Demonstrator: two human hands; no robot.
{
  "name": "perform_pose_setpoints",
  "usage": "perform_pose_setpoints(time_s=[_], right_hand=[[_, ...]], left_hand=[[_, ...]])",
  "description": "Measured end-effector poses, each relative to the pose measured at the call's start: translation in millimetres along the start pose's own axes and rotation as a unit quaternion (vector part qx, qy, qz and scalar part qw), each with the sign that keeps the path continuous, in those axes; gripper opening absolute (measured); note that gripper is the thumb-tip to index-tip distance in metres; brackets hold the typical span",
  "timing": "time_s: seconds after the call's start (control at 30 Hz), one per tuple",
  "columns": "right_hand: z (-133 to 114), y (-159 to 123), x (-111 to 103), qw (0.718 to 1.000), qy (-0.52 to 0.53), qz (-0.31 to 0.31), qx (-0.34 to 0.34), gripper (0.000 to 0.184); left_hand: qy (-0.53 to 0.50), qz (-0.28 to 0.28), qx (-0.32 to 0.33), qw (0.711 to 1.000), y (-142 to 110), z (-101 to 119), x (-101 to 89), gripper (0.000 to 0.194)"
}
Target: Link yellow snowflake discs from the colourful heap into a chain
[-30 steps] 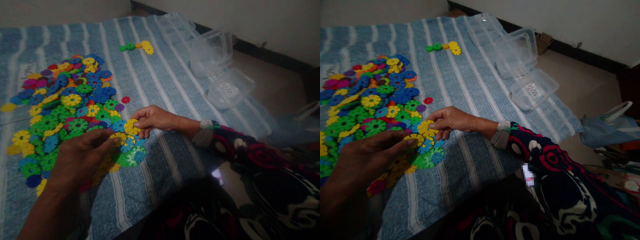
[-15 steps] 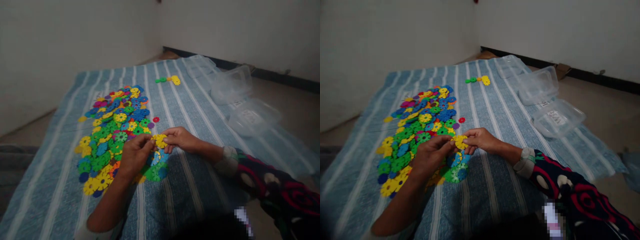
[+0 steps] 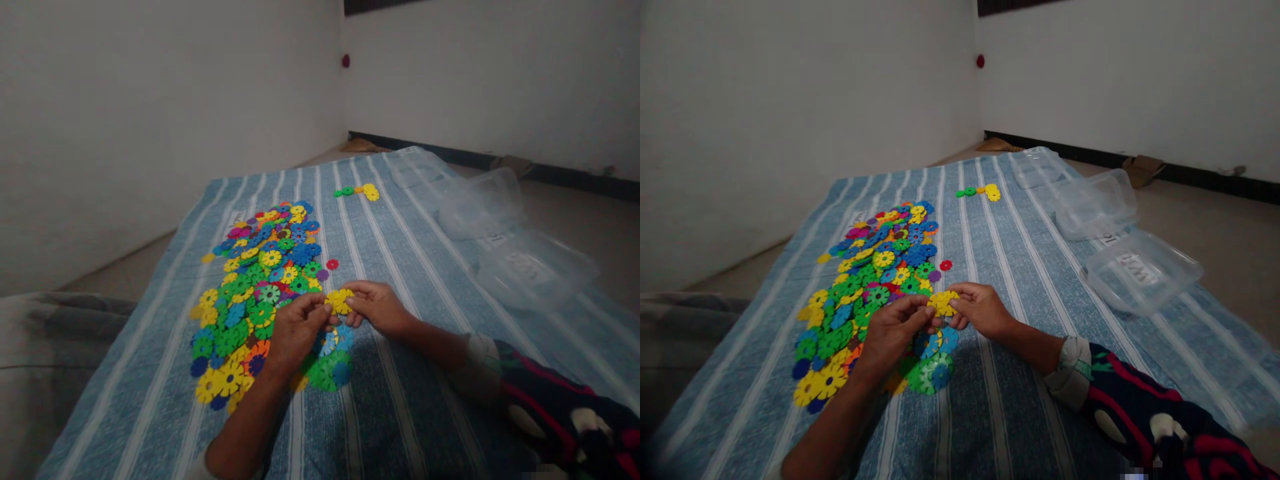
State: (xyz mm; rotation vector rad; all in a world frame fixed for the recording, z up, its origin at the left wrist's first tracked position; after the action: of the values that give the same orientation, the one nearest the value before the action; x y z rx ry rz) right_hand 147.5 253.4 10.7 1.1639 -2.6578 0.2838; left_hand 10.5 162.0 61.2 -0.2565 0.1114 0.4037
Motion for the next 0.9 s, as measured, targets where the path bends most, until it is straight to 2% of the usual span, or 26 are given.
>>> perform_pose_setpoints(time_s=[0.3,0.5,0.73,0.8,0.9], right_hand=[[6,2,6,1.0,-0.012,0.001,0.021,0.049],[6,4,9,0.999,-0.023,-0.004,0.031,0.041],[-6,1,14,0.998,-0.012,-0.038,0.041,0.037],[-13,6,8,0.998,-0.031,-0.033,0.033,0.034],[-30,29,-16,0.996,-0.082,0.035,-0.015,0.028]], left_hand=[[0.006,-0.031,0.013,0.999,-5,-2,1.5,0.025],[0.079,0.003,0.055,0.995,-7,-6,3.1,0.022],[0.103,0.011,0.084,0.991,-2,-26,-2.6,0.028],[0.094,0.025,0.091,0.991,-2,-29,-4.2,0.033],[0.093,0.049,0.105,0.989,-3,-28,-7.1,0.038]])
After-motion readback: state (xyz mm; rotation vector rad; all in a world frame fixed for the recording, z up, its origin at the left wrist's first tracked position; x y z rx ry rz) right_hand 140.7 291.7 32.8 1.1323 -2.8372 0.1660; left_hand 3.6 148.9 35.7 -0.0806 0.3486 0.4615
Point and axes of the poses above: each hand's wrist, its own y-axis towards the middle knuckle, its own x-axis out of the palm, z = x × y, the point moved 2 cm from there along y, towards the middle knuckle, and after that the axes turned 2 degrees about -z, right-handed, at the moved point
